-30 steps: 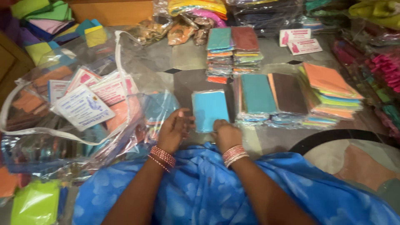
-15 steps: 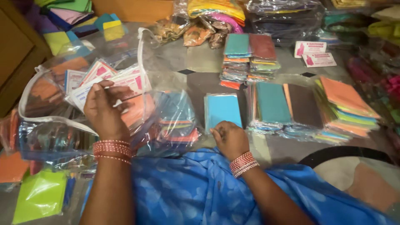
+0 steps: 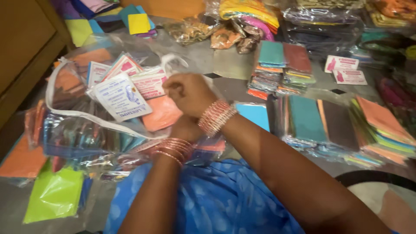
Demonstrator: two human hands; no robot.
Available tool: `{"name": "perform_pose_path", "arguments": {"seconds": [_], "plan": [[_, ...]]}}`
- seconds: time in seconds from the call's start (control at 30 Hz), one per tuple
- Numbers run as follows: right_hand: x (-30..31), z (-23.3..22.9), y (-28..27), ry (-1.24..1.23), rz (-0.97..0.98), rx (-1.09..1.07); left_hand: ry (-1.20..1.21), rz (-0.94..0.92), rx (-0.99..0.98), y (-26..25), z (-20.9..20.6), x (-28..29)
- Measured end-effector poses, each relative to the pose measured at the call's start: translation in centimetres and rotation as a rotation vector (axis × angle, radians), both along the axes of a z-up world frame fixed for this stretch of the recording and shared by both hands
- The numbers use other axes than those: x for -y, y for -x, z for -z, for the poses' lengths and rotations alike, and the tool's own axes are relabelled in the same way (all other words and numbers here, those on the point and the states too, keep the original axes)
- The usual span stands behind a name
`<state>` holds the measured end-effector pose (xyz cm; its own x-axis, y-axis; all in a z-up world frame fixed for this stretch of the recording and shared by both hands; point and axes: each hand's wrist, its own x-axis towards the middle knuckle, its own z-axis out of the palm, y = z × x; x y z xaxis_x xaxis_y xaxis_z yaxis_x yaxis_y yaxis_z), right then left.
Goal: The person sits on the floor and sorts through stacks of colorful, plastic-wrapped fabric pieces. They pick up individual pieces, inspect them, and place them into organized piles or a clear plastic bag.
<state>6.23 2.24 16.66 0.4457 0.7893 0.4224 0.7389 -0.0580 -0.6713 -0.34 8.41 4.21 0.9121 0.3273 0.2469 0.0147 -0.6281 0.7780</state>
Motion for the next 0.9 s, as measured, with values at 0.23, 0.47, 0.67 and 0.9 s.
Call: {"name": "perform_pose_path", "arguments": {"seconds": [0.23, 0.47, 0.67, 0.9], "plan": [[-0.9, 10.2, -5.6, 0.970, 0.088, 0.249, -0.282, 0.218, -0.555, 3.0, -4.5, 4.2], [1.6, 9.9, -5.1, 0.876, 0.027, 0.158, -0.349, 0.234, -0.730, 2.9, -7.0, 6.2], [0.9, 5.8, -1.7, 0.885, 0.011, 0.198, -0.399, 0.248, -0.782, 3.0, -6.5, 6.1], [0.8, 8.8, -2.8, 0.777, 0.229, 0.257, -0.395, 0.279, -0.739, 3.5, -6.9, 6.2]]}}
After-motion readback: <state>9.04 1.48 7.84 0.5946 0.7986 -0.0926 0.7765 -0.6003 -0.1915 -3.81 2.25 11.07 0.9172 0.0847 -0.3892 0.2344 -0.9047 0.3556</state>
